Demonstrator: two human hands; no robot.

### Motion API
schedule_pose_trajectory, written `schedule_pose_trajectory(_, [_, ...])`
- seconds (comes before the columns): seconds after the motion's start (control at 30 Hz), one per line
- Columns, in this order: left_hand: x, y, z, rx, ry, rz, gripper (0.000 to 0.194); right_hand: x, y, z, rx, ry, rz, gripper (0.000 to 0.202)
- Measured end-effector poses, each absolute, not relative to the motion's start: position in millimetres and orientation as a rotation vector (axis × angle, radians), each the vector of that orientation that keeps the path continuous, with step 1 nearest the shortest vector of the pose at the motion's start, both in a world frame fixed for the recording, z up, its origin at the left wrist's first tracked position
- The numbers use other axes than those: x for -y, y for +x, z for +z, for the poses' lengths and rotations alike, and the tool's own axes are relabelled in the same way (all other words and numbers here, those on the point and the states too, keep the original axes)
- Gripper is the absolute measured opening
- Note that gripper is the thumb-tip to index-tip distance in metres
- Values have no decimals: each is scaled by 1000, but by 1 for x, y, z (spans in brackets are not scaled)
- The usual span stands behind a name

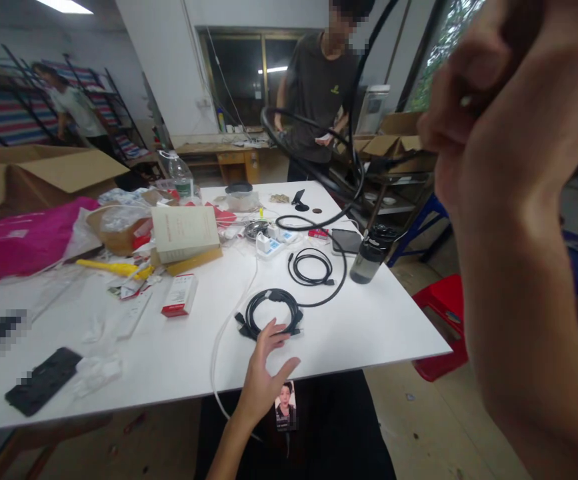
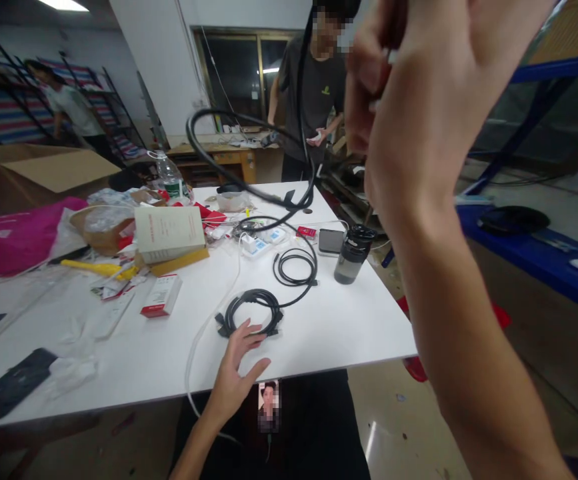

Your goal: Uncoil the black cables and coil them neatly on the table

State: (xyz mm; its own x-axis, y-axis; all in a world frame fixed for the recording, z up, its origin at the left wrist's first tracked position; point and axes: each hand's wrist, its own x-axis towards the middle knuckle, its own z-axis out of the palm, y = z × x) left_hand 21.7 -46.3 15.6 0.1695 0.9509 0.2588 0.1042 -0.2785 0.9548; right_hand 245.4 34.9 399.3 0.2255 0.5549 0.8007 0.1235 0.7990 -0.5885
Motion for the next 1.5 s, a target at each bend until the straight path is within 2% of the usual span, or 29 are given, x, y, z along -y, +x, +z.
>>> schedule_pose_trajectory(0.07, [56,36,28,-929,1500,1187,85,-14,240,377,1278,-547,275,36])
schedule_pose_trajectory(0.1, [60,42,35,-871,1455,1167,85,-6,240,364,1255,-524,277,31])
schedule_pose_trajectory(0.2, [73,54,48,-720,1238,1117,67,12,242,322,1207,-580,414,27])
schedule_pose_trajectory(0.27, [77,57,48,-728,1117,1136,54,25,244,290,1157,-665,535,27])
schedule_pose_trajectory(0.43, [74,50,26,-983,1207,1080,43,65,252,200,1129,-897,870,30])
schedule_pose_trajectory(0.67, [68,44,14,-1126,1630,1001,29,116,268,112,1277,-1346,733,37])
schedule_pose_trajectory(0.9, [57,65,22,-1195,1592,1213,18,143,271,85,1164,-1557,604,43])
schedule_pose_trajectory(1.07, [62,65,26,-1275,1454,1298,21,149,285,66,1100,-1610,518,42])
schedule_pose_trajectory(1.17, [69,63,22,-1289,1179,1319,29,152,293,55,1027,-1610,483,43])
schedule_pose_trajectory(1.33, [76,55,25,-1265,613,1494,54,156,299,54,824,-1536,539,49])
schedule_pose_trajectory(1.5, [76,24,52,-1125,545,1470,64,158,317,65,679,-1434,579,46])
